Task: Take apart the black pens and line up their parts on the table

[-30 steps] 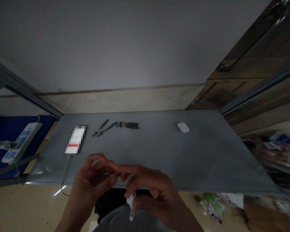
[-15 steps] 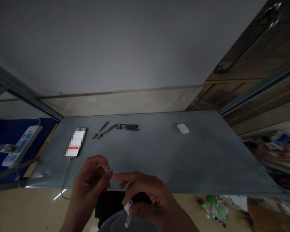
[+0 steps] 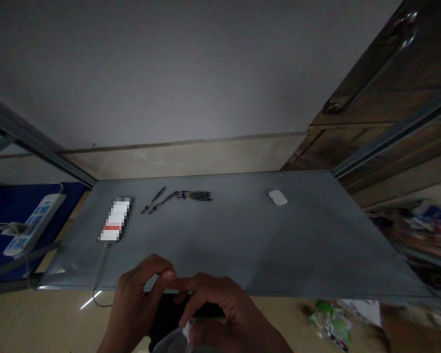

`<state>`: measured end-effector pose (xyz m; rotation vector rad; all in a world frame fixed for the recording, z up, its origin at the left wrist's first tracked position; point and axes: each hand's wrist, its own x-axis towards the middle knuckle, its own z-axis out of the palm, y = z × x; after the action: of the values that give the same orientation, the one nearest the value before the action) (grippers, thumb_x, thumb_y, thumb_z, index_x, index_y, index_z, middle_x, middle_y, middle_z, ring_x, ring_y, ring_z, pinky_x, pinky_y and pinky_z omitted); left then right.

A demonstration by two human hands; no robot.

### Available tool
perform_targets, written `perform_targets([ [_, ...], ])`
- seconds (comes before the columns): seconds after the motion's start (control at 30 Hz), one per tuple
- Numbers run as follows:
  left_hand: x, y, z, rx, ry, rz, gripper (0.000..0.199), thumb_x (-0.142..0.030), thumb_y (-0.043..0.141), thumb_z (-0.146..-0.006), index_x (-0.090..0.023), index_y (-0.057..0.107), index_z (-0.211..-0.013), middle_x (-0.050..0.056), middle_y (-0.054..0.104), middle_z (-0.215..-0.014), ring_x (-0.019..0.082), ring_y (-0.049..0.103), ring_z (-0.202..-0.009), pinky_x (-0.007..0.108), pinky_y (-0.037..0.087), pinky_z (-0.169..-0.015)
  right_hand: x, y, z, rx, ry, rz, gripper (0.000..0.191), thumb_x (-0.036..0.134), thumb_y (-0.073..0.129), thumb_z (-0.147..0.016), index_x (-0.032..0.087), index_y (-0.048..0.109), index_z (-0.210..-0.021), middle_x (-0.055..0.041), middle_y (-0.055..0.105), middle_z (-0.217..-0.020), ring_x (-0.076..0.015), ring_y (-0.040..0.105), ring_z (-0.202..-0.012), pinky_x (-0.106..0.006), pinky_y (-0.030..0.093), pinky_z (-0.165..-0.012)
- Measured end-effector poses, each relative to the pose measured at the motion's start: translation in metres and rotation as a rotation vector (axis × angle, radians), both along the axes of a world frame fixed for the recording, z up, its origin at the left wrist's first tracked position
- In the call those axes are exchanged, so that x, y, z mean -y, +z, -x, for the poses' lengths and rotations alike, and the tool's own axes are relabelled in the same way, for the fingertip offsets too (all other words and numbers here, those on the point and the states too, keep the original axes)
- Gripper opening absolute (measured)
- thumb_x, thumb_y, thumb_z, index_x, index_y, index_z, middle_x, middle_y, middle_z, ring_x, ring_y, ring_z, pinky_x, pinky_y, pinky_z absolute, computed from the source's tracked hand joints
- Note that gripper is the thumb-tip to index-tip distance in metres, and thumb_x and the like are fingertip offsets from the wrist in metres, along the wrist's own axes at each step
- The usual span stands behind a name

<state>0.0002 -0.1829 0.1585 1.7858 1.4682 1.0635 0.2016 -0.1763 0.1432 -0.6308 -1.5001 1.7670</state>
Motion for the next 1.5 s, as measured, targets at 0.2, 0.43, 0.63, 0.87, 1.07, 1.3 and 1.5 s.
perform_targets([
  [0.2,0.001,-0.010,0.007,-0.007,-0.032,0.035,0.037,-0.027,0.047,-0.099,-0.016,0.054,-0.065,0.000,0.056,-0.062,0.010,0.053,-0.058,0.019,0.038,-0.057,0.000,-0.007,-0.002,0.000,-0.076,-0.041,0.015,0.035,0.072,-0.088,0.031,0.077,-0.102,-0.0061,0.067,-0.112,-0.0190,0.065,-0.101,-0.034,0.051,-0.089],
  [0.43,0.006,-0.024,-0.003,0.124,-0.157,0.306,0.033,-0.034,0.043,-0.102,-0.017,0.059,-0.080,0.001,0.059,-0.071,0.012,0.056,-0.067,0.022,0.041,-0.064,0.001,-0.015,-0.003,0.084,-0.181,-0.086,0.012,0.036,0.067,-0.092,0.033,0.076,-0.100,-0.0049,0.057,-0.119,-0.0191,0.061,-0.104,-0.035,0.051,-0.091],
  [0.63,0.011,-0.026,-0.006,0.356,-0.288,0.469,0.034,-0.037,0.041,-0.104,-0.026,0.050,-0.134,0.009,0.062,-0.113,0.017,0.060,-0.097,0.028,0.047,-0.084,0.000,-0.014,0.001,0.080,-0.282,-0.156,0.014,0.039,0.066,-0.092,0.036,0.075,-0.102,-0.0049,0.056,-0.122,-0.0217,0.059,-0.113,-0.037,0.049,-0.097],
  [0.87,0.006,-0.025,-0.007,0.726,-0.422,0.425,0.044,-0.051,0.069,-0.087,-0.022,0.066,-0.120,0.010,0.064,-0.116,0.018,0.059,-0.093,0.027,0.047,-0.078,0.003,-0.022,0.003,0.064,-0.397,-0.152,0.013,0.035,0.066,-0.092,0.036,0.075,-0.101,-0.0047,0.053,-0.125,-0.0182,0.064,-0.101,-0.033,0.055,-0.087],
  [1.07,0.003,-0.030,-0.018,0.834,-0.375,0.366,0.026,-0.040,0.072,-0.087,-0.025,0.074,-0.109,0.007,0.067,-0.104,0.016,0.061,-0.092,0.025,0.046,-0.077,0.003,-0.024,0.008,0.084,-0.485,-0.248,0.015,0.032,0.067,-0.092,0.036,0.076,-0.103,-0.0054,0.056,-0.117,-0.0171,0.066,-0.094,-0.030,0.057,-0.081],
  [1.3,0.002,-0.028,-0.022,0.909,-0.364,0.420,0.041,-0.038,0.085,-0.074,-0.024,0.074,-0.111,0.008,0.067,-0.105,0.017,0.061,-0.092,0.024,0.046,-0.075,0.004,-0.021,0.011,0.171,-0.609,-0.394,0.019,0.027,0.067,-0.091,0.036,0.077,-0.105,-0.0038,0.060,-0.105,-0.0163,0.065,-0.091,-0.027,0.058,-0.076],
  [1.5,0.004,-0.032,-0.025,0.929,-0.282,0.458,0.036,-0.036,0.081,-0.078,-0.023,0.075,-0.111,0.007,0.071,-0.099,0.015,0.063,-0.087,0.025,0.049,-0.079,0.006,-0.022,0.010,0.319,-0.708,-0.544,0.027,0.016,0.067,-0.089,0.032,0.075,-0.109,-0.0031,0.063,-0.100,-0.0149,0.066,-0.083,-0.027,0.058,-0.073],
])
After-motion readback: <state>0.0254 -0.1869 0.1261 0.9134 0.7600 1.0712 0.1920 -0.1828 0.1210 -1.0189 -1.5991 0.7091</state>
